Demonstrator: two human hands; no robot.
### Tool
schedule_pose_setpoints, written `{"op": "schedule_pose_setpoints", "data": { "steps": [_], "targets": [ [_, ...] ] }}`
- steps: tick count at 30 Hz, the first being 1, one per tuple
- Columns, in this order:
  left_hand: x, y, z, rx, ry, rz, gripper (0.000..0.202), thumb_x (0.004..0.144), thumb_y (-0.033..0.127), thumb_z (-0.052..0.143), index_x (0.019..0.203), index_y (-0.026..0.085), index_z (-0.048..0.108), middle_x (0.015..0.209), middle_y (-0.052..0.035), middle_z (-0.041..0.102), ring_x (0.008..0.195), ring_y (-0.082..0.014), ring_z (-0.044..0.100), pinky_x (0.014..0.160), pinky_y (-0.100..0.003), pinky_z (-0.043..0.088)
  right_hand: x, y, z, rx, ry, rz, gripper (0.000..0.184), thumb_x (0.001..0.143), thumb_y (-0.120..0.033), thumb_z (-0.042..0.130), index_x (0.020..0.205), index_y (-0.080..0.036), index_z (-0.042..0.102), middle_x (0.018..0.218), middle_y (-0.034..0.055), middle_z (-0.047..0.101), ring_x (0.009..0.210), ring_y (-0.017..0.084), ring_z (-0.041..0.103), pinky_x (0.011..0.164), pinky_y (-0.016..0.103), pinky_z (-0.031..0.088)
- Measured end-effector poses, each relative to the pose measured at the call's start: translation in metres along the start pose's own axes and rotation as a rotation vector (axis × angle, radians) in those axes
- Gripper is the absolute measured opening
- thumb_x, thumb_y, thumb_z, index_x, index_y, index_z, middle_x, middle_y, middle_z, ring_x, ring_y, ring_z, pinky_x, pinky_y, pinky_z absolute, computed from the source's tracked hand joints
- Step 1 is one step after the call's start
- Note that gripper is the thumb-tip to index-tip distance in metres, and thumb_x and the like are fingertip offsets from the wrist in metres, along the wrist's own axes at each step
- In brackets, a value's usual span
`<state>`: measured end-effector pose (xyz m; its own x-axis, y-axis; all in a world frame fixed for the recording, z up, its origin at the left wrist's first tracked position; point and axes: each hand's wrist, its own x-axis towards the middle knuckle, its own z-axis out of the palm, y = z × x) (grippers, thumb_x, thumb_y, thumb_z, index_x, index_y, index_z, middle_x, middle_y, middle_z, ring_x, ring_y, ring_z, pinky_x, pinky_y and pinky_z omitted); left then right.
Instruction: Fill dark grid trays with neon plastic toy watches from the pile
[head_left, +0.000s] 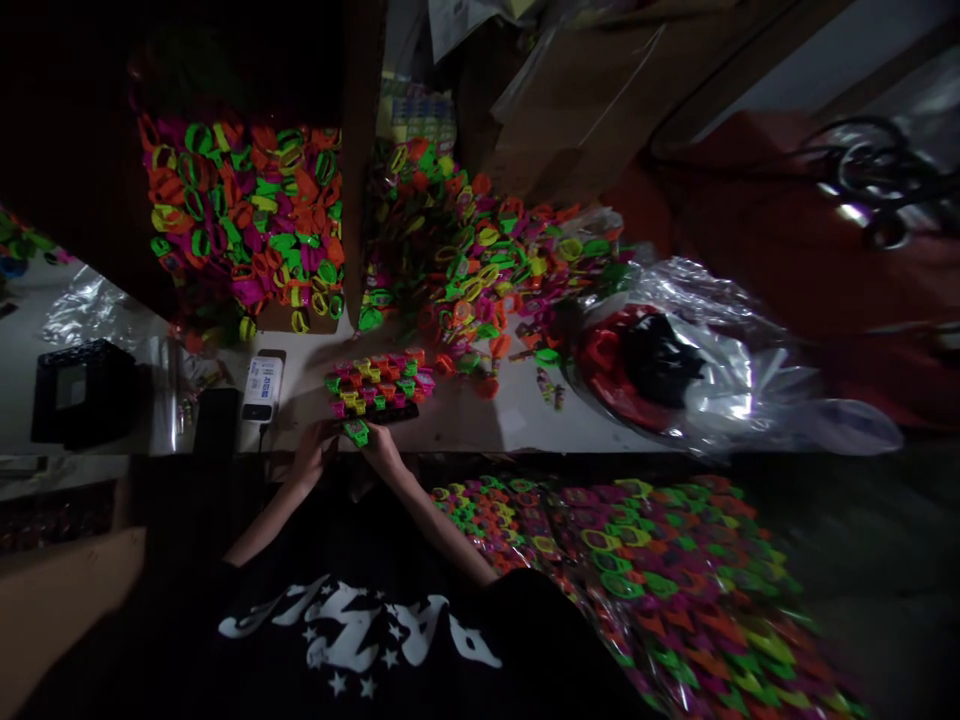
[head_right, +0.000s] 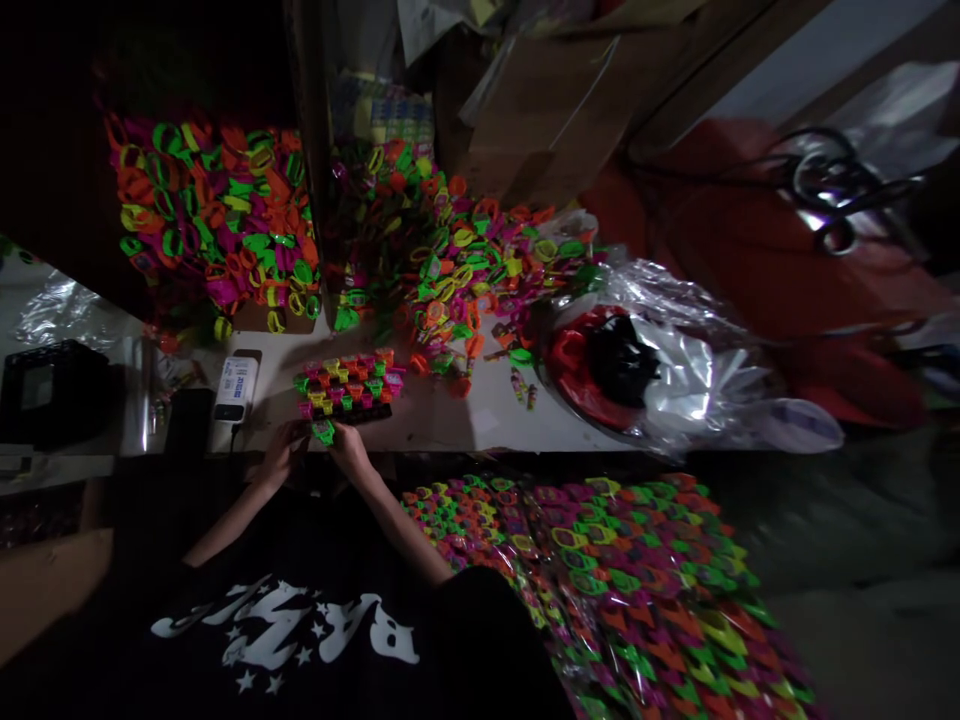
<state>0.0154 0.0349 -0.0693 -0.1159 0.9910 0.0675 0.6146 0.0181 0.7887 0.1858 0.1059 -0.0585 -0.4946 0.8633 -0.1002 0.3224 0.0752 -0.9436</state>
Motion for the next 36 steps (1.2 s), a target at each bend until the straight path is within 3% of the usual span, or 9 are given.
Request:
{"op": "schedule_pose_setpoints", "data": {
  "steps": [5,10,13,18,21,26,29,32,36],
  "targets": [
    [0.011,-0.007,0.007,0.058,-0.027,0.042,0.028,0.082,0.015,0.054,0.109,0.017,0.063,0.109,-0.0104,0.064,0.107,-0.0249,0.057,0.096,-0.044,0.047,0.016,-0.009,0.011,-0.107,-0.020,0.045,0.012,0.074,-0.023,0.064,0.080,-0.014,0.070,0.070,0.0063,0.069,0.065,0.018,0.058,0.061,0.024,0.043],
    [0.020,-0.009,0.010,0.104,-0.010,0.064,0.032,0.085,0.012,0.049,0.112,0.020,0.063,0.110,-0.0086,0.065,0.106,-0.0229,0.058,0.097,-0.042,0.046,0.011,-0.004,0.004,-0.003,-0.066,-0.062,0.021,0.077,-0.030,0.062,0.092,-0.017,0.069,0.082,0.0056,0.071,0.073,0.018,0.062,0.069,0.026,0.049],
    [0.026,-0.009,0.012,0.123,0.001,0.081,0.027,0.084,0.015,0.054,0.108,0.021,0.066,0.106,-0.0077,0.067,0.103,-0.0233,0.060,0.096,-0.041,0.047,-0.002,0.013,-0.020,0.050,0.037,-0.082,0.027,0.079,-0.035,0.058,0.097,-0.018,0.067,0.092,0.0070,0.069,0.076,0.016,0.064,0.070,0.026,0.052],
    [0.032,-0.013,0.021,0.138,0.018,0.110,0.015,0.084,0.017,0.057,0.087,0.021,0.071,0.091,-0.0062,0.072,0.095,-0.0235,0.064,0.092,-0.040,0.049,-0.010,0.046,-0.075,0.014,0.283,0.143,0.026,0.080,-0.036,0.050,0.091,-0.018,0.064,0.073,0.0026,0.067,0.061,0.014,0.060,0.058,0.023,0.049],
    [0.030,-0.023,0.022,0.145,0.067,0.103,0.014,0.081,0.016,0.058,0.078,0.020,0.070,0.086,-0.0062,0.073,0.088,-0.0235,0.066,0.086,-0.039,0.051,0.004,0.052,-0.095,0.048,0.375,0.183,0.033,0.081,-0.034,0.044,0.101,-0.015,0.063,0.074,0.0016,0.065,0.053,0.011,0.056,0.052,0.021,0.045],
    [0.011,-0.042,0.007,0.150,0.207,0.052,0.012,0.078,0.015,0.058,0.074,0.020,0.068,0.078,-0.0059,0.072,0.079,-0.0227,0.067,0.077,-0.036,0.054,0.047,0.034,-0.099,-0.025,0.339,0.105,0.047,0.085,-0.031,0.040,0.125,-0.013,0.058,0.070,0.0003,0.065,0.051,0.010,0.054,0.049,0.019,0.042],
    [-0.008,-0.047,-0.002,0.143,0.277,0.026,0.009,0.077,0.016,0.060,0.077,0.019,0.068,0.075,-0.0052,0.072,0.073,-0.0220,0.067,0.072,-0.034,0.055,0.070,0.017,-0.095,-0.258,0.265,0.124,0.045,0.088,-0.028,0.045,0.129,-0.016,0.059,0.094,0.0067,0.073,0.073,0.015,0.065,0.065,0.023,0.049],
    [-0.025,-0.046,-0.008,0.133,0.338,0.003,0.018,0.078,0.019,0.061,0.096,0.018,0.068,0.090,-0.0069,0.073,0.082,-0.0222,0.068,0.076,-0.034,0.055,0.080,0.003,-0.091,-0.470,0.177,0.202,0.045,0.090,-0.025,0.049,0.134,-0.021,0.055,0.120,0.0093,0.068,0.095,0.020,0.067,0.077,0.025,0.049],
    [-0.031,-0.039,-0.013,0.087,0.399,-0.019,0.026,0.080,0.022,0.062,0.106,0.018,0.066,0.101,-0.0078,0.072,0.093,-0.0228,0.067,0.082,-0.034,0.054,0.083,-0.007,-0.087,-0.591,0.184,0.252,0.043,0.096,-0.030,0.042,0.137,-0.019,0.049,0.113,0.0113,0.071,0.095,0.022,0.068,0.077,0.028,0.049]
  ]
}}
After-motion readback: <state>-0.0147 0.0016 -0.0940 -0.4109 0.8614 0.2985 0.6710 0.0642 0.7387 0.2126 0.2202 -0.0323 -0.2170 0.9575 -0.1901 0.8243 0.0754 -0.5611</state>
